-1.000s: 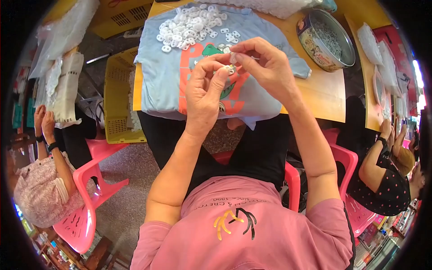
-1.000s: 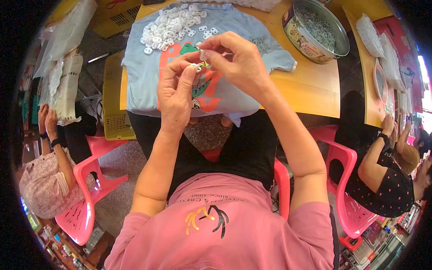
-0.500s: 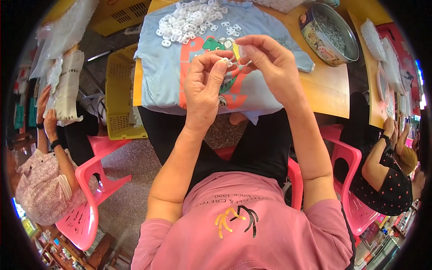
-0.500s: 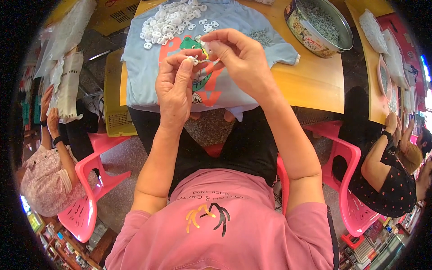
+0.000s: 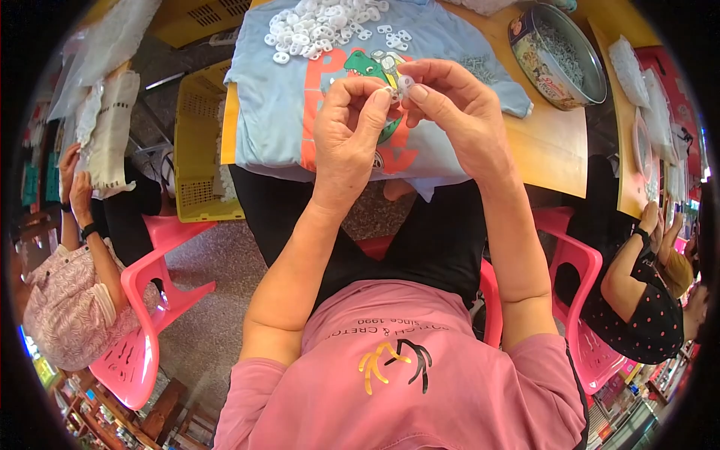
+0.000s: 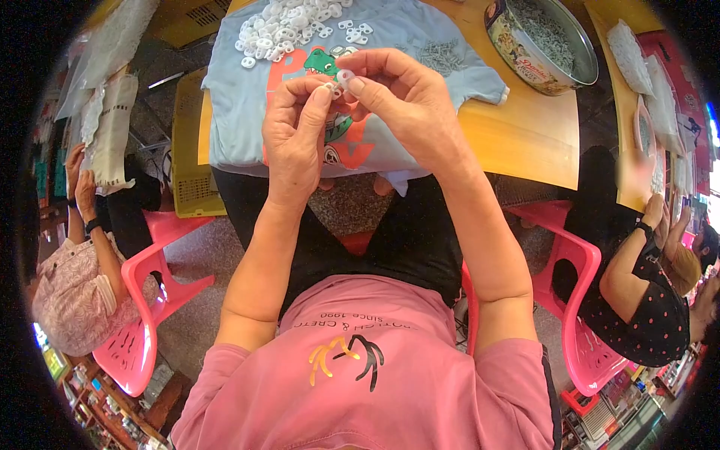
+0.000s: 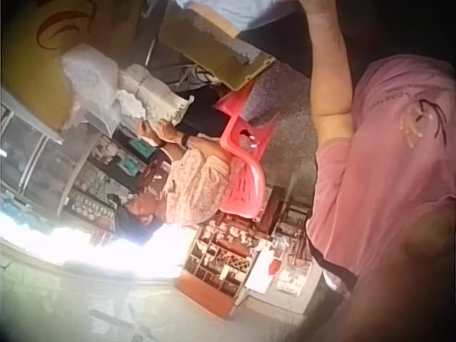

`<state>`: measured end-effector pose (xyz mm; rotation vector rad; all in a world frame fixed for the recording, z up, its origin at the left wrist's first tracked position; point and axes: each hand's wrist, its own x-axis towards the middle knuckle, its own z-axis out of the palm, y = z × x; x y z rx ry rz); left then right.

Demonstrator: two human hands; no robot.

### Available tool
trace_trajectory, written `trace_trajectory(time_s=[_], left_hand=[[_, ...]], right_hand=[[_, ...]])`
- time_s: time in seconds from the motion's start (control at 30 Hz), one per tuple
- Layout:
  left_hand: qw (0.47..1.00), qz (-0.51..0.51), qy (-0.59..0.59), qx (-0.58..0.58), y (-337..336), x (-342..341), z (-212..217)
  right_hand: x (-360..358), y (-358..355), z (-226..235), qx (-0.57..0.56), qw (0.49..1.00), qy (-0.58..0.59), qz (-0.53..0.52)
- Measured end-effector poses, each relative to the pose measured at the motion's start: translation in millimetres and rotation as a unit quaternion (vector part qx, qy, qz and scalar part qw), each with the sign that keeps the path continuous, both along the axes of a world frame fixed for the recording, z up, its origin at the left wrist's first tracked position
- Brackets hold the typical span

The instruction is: Attaching white plastic fasteners to a garment manually at an assembly station.

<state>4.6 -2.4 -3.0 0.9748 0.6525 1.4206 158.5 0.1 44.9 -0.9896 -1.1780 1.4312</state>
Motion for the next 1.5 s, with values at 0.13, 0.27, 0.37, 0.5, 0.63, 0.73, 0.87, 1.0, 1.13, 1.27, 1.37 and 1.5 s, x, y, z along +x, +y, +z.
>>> trace_trajectory(time_s=[0.13, 0.27, 0.37, 0.5, 0.63, 0.73, 0.87, 1.0, 1.13, 1.27, 1.37, 1.5], left_hand=[[0.999, 0.013, 0.033, -0.007, -1, 1, 1], [0.999, 0.023, 0.047, -0.014, -2, 2, 5], [0.998, 0.028, 0.048, -0.015, -2, 2, 5], [0.998, 0.027, 0.055, -0.018, -2, 1, 5], [0.998, 0.024, 0.049, -0.02, -3, 1, 6], [0.998, 0.025, 0.054, -0.026, -3, 1, 7], [0.998, 0.023, 0.061, -0.025, -1, 0, 4], [0.997, 0.023, 0.065, -0.021, 1, 0, 7], [0.995, 0.014, 0.095, -0.006, 2, -1, 7], [0.993, -0.001, 0.117, -0.003, 0, -3, 11], [0.996, 0.004, 0.084, 0.002, 0, -5, 2], [0.998, -0.008, 0.059, 0.01, -2, -4, 3]], right_hand=[[-1, -1, 3, 0.049, 0.997, -0.05, -0.018], [0, 0, 2, 0.047, 0.996, -0.065, -0.028], [0, 0, 3, 0.037, 0.998, -0.046, -0.026], [-2, 0, -1, 0.038, 0.998, -0.039, -0.023], [-3, -1, -1, 0.041, 0.998, -0.047, -0.016], [-2, 0, -5, 0.074, 0.993, -0.085, -0.019], [-3, 0, -9, 0.125, 0.981, -0.15, -0.02], [-7, 0, -10, 0.127, 0.98, -0.154, -0.024], [-11, -2, -9, 0.118, 0.983, -0.137, -0.035], [-12, -4, -8, 0.124, 0.979, -0.157, -0.038], [-12, -4, -7, 0.106, 0.982, -0.151, -0.033], [-12, -5, -4, 0.087, 0.988, -0.121, -0.035]])
